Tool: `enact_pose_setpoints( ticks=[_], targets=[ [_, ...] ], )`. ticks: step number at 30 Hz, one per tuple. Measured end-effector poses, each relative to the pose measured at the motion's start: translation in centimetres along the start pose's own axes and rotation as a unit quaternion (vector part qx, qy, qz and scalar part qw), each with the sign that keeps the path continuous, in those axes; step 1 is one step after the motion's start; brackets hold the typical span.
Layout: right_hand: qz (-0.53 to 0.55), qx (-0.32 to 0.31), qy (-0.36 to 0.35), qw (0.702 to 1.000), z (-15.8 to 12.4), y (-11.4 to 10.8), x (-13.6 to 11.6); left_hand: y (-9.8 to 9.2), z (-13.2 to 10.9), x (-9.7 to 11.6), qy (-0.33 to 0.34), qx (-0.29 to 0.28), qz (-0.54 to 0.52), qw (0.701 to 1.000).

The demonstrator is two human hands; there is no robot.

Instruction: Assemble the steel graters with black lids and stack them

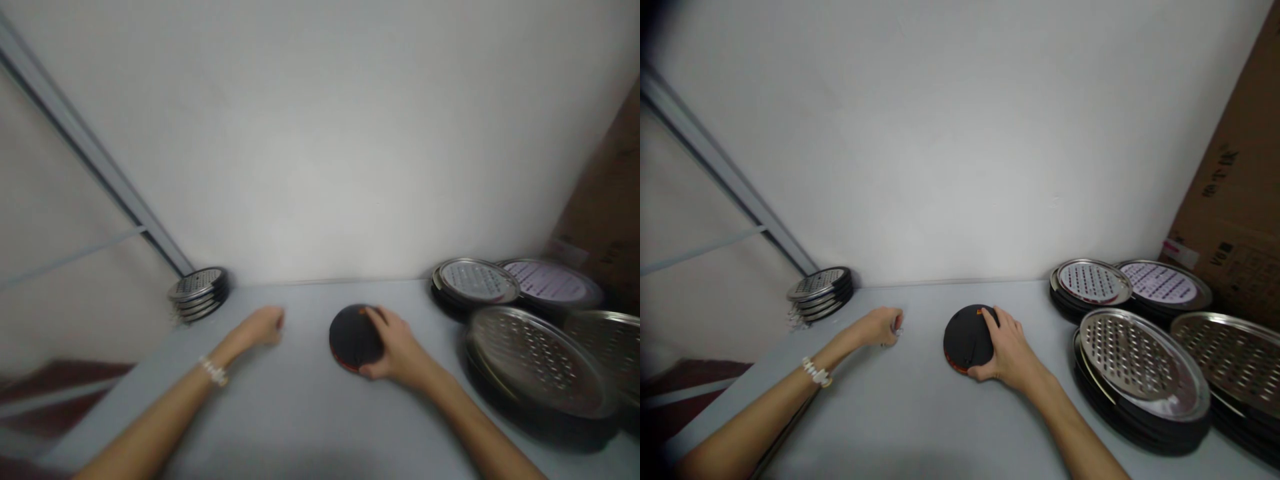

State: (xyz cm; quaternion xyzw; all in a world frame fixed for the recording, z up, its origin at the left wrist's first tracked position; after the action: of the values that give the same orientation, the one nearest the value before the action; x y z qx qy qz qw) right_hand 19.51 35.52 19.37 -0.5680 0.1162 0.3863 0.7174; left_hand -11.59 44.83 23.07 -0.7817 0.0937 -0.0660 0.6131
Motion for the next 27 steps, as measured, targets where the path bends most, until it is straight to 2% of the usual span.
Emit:
enact_pose_setpoints(
  ticks=[5, 9, 12, 14, 16, 17, 20, 22, 24, 25, 27],
  targets=[
    [0.0, -0.002, -0.003, 1.0, 0.1, 0.2, 0.2, -0.5, -0.3, 0.5, 0.0, -0.014, -0.006, 1.0],
    [0.002, -0.005, 0.012, 1.0, 0.1, 0.3, 0.3, -1.9, -0.2, 0.9, 0.005, -0.03, -0.042, 0.999],
    [-0.003, 0.049, 0.031, 0.998, 0.0, -1.0, -0.6, -3.8, -0.3, 2.8, 0.03, -0.01, -0.085, 0.996],
    [0.03, 0.096, 0.012, 0.995, 0.0, -2.2, -2.0, -5.0, -0.9, 5.3, 0.065, 0.007, -0.153, 0.986],
    [0.095, 0.108, -0.022, 0.989, -0.1, -2.7, -3.5, -6.1, -2.0, 8.8, 0.138, 0.016, -0.354, 0.925],
    [0.127, 0.106, -0.034, 0.986, -0.2, -2.7, -4.2, -6.2, -2.7, 10.7, 0.166, 0.007, -0.419, 0.893],
    [0.189, 0.086, -0.059, 0.976, -0.4, -2.2, -5.6, -5.5, -4.7, 15.0, 0.187, 0.015, -0.524, 0.831],
    [0.207, 0.077, -0.06, 0.973, -0.5, -1.8, -5.8, -4.3, -5.5, 16.7, 0.183, 0.026, -0.568, 0.802],
    [0.214, 0.072, -0.047, 0.973, -0.6, -1.5, -5.6, -3.2, -5.8, 17.0, 0.179, 0.037, -0.588, 0.788],
    [0.213, 0.068, -0.038, 0.974, -0.5, -1.4, -5.4, -2.8, -5.6, 16.7, 0.179, 0.04, -0.585, 0.79],
    [0.206, 0.066, -0.021, 0.976, -0.4, -1.4, -5.1, -2.6, -4.8, 14.9, 0.183, 0.04, -0.538, 0.822]
  ],
)
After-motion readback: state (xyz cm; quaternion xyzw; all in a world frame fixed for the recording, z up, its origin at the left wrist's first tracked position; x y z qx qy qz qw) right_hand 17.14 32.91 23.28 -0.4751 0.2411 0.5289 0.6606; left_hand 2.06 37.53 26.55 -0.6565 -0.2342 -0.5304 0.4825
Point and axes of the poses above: each hand's wrist, its own z-axis towards the middle knuckle, its own y-axis out of the palm, x = y × z, the point moved 6 cm from there along z, towards the middle knuckle, and after that the axes turned 1 degree about -y, right-handed, at the moved point
